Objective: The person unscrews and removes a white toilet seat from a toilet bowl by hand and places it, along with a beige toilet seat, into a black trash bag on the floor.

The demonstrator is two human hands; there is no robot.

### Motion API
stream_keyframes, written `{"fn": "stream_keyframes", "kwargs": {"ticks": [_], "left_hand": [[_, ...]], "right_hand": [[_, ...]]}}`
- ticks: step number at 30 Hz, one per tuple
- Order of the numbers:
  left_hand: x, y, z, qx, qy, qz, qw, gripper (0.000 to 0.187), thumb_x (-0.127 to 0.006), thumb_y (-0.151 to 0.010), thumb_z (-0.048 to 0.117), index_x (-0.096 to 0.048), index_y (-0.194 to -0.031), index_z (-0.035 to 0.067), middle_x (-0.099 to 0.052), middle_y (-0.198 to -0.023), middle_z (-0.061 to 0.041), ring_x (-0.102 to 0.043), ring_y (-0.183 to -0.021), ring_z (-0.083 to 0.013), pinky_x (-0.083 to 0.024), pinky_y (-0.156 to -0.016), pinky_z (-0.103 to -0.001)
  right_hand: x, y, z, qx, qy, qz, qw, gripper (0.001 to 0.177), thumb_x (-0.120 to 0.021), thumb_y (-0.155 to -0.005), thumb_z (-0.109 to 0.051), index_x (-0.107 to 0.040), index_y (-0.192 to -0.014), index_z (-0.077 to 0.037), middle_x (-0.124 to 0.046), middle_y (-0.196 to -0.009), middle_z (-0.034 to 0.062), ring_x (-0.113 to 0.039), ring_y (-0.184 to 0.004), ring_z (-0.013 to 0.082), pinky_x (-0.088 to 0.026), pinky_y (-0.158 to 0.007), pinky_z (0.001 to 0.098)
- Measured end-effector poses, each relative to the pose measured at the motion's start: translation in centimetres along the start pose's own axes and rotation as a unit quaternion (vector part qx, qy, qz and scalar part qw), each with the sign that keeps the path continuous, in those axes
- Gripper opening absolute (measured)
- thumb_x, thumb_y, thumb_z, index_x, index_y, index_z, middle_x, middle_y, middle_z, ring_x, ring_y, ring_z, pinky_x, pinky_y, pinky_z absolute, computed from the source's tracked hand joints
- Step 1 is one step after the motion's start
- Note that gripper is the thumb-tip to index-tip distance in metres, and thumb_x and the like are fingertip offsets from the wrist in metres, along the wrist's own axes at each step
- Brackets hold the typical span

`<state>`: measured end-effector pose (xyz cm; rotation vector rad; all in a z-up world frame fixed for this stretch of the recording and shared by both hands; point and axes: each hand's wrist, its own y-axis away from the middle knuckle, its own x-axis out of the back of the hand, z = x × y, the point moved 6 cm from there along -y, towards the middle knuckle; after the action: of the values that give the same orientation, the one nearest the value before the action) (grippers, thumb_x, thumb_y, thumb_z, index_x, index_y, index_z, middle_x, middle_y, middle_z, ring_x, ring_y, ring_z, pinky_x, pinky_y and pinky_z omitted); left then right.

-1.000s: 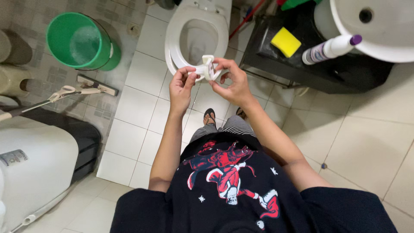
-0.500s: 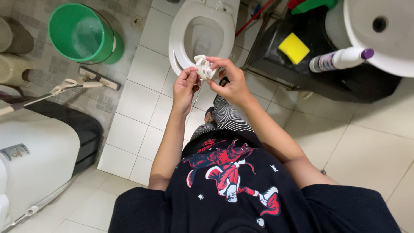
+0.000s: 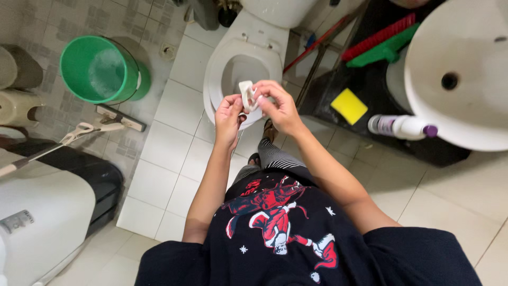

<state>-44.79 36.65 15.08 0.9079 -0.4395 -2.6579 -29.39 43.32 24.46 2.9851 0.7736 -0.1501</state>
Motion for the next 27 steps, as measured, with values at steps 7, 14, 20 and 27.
{"fn": "stream_keyframes", "kwargs": {"ticks": [7,14,20,27], "left_hand": [[-1.5,-4.8,0.0,0.037,0.001,-0.005,0.999,0.023,-0.053,-0.103,0.012,-0.059,-0.124,0.008,-0.069,-0.109,-0.002,-0.066,-0.091,-0.0079,-0.053,-0.078,-0.026],[-4.8,-6.9,2.7,0.042,0.095,-0.102,0.989,0.053,-0.056,-0.094,0.009,-0.048,-0.146,0.009,-0.064,-0.132,-0.008,-0.063,-0.114,-0.0174,-0.057,-0.094,-0.033],[-5.6,-8.3,5.3,0.002,-0.041,-0.139,0.990,0.065,-0.071,-0.094,0.005,-0.044,-0.153,0.011,-0.059,-0.140,0.000,-0.059,-0.125,-0.0118,-0.055,-0.097,-0.029],[-1.9,-10.6,6.8,0.069,-0.072,-0.117,0.988,0.044,-0.068,-0.102,0.013,-0.058,-0.145,0.010,-0.067,-0.121,-0.002,-0.067,-0.103,-0.0092,-0.062,-0.074,-0.026]], "right_hand": [[2.5,-5.1,0.1,-0.005,0.038,-0.015,0.999,0.011,-0.078,-0.090,-0.008,-0.070,-0.097,-0.005,-0.066,-0.122,0.0056,-0.065,-0.109,0.0110,-0.056,-0.084,0.0249],[3.1,-8.0,-0.9,0.001,0.043,0.055,0.998,0.008,-0.076,-0.090,-0.004,-0.071,-0.096,-0.005,-0.071,-0.121,0.0052,-0.070,-0.107,0.0142,-0.062,-0.087,0.0309],[2.7,-9.4,-2.1,-0.020,0.057,0.098,0.993,0.030,-0.080,-0.085,-0.005,-0.065,-0.111,-0.006,-0.070,-0.115,0.0042,-0.069,-0.111,0.0132,-0.063,-0.091,0.0317],[-0.2,-10.4,-5.0,0.039,0.156,0.085,0.983,0.022,-0.079,-0.088,-0.006,-0.073,-0.109,-0.005,-0.069,-0.113,0.0058,-0.071,-0.105,0.0159,-0.066,-0.092,0.0343]]}}
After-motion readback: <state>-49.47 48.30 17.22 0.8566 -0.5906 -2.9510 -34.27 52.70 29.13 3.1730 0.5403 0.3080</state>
